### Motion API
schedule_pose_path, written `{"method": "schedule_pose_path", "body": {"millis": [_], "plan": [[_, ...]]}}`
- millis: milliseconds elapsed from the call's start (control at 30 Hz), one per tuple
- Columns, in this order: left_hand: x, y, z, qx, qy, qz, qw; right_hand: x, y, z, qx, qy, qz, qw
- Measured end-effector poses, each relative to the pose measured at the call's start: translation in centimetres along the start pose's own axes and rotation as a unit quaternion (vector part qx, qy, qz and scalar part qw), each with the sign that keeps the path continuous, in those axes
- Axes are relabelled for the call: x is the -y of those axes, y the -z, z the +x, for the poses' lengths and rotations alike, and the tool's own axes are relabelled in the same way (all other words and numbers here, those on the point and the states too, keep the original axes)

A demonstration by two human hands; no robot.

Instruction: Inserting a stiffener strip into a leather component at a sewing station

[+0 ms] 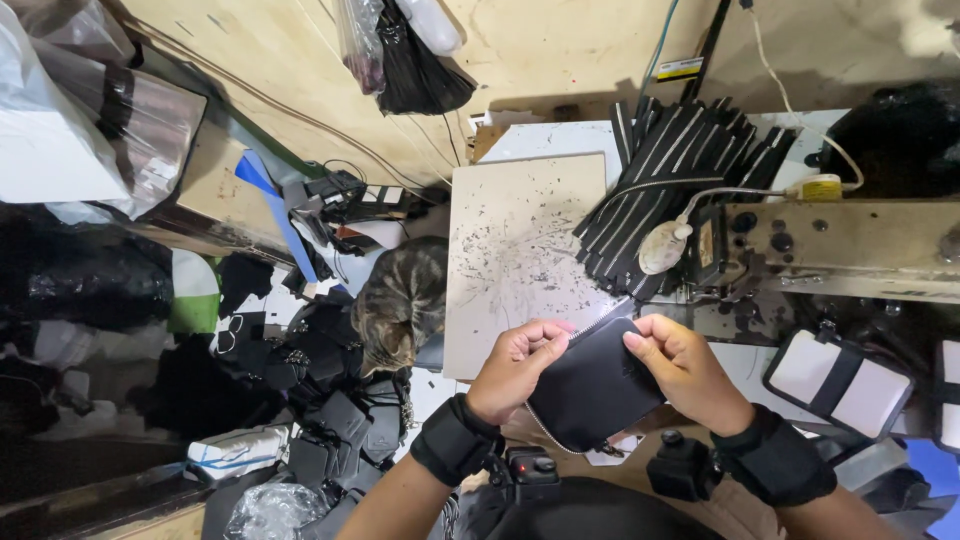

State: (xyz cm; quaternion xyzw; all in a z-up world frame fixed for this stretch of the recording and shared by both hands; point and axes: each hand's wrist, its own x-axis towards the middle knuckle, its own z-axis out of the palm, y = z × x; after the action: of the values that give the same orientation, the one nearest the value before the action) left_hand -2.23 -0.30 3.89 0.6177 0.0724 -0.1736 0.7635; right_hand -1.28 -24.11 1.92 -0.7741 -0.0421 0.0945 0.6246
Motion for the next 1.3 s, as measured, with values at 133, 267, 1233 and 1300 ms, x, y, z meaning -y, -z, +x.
{"method": "schedule_pose_path", "body": {"millis": [133,267,1233,1300], "plan": [[0.3,0.3,-0.1,0.011,-0.040,0.061,0.997,-0.6,-0.1,-0.1,-0.006,0.002,-0.009,1.000],[-0.7,0.3,-0.2,0.029,-0.058,0.098,0.993,-0.7,-0.3,-0.3,-0.013,0.010,-0.032,0.999],[-1.6,-3.2,-0.1,-0.032,-0.082,0.316,0.945,1.9,-1.3,-2.1,0.006,0.078,-0.113,0.990],[-1.3,-3.0,-0.5,-0.044,-0.110,0.287,0.950,1.5,-1.4,-2.1,0.000,0.059,-0.111,0.992]]}}
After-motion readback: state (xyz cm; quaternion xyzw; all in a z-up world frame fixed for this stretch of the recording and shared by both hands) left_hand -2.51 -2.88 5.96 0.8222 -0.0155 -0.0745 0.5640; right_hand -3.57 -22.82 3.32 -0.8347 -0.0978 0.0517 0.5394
